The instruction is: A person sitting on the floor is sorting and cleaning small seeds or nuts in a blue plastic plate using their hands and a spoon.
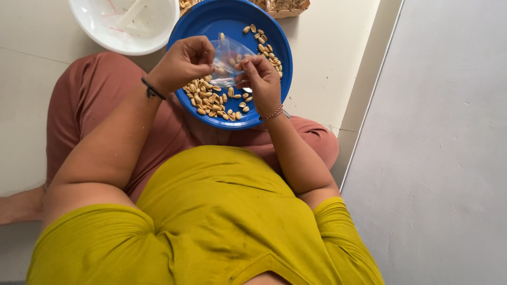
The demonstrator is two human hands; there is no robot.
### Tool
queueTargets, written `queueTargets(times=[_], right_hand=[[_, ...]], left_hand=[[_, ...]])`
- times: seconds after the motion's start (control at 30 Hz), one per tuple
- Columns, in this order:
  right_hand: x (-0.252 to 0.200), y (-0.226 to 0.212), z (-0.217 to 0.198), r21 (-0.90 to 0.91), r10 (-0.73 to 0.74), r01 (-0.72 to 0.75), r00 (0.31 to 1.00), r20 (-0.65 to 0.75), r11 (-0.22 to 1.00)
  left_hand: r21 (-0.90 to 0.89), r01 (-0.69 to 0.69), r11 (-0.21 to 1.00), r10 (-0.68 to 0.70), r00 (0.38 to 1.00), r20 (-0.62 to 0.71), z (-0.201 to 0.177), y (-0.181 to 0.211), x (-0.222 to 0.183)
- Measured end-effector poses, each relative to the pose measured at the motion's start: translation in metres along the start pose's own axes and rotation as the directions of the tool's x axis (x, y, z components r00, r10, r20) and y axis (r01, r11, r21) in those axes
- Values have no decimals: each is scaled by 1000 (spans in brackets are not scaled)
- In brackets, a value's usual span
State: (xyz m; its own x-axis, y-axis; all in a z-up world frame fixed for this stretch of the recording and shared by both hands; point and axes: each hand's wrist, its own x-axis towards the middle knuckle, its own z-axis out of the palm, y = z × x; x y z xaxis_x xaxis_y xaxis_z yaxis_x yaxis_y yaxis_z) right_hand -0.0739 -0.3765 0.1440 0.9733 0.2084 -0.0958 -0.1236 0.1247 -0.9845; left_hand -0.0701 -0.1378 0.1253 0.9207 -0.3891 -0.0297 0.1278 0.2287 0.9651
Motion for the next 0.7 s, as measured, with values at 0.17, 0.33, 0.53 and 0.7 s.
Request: queueTargets(times=[0.17, 0.33, 0.53, 0.7], right_hand=[[8, 0, -9, -33, -27, 24, 997, -77, 999], [16, 1, -23, -99, -36, 24, 992, -122, 995], [24, 10, -36, -286, -151, 125, 986, -71, 950], [21, -5, -34, -535, -180, 203, 979, 96, 820]], left_hand=[[175, -97, 980, 126, 979, -162, -52, -14, 3], [754, -69, 653, 490, 798, -350, -156, -59, 3], [883, 455, 118, 675, 615, -407, -159, -58, -6], [994, -48, 96, 584, 812, -17, -28, 18, 6]])
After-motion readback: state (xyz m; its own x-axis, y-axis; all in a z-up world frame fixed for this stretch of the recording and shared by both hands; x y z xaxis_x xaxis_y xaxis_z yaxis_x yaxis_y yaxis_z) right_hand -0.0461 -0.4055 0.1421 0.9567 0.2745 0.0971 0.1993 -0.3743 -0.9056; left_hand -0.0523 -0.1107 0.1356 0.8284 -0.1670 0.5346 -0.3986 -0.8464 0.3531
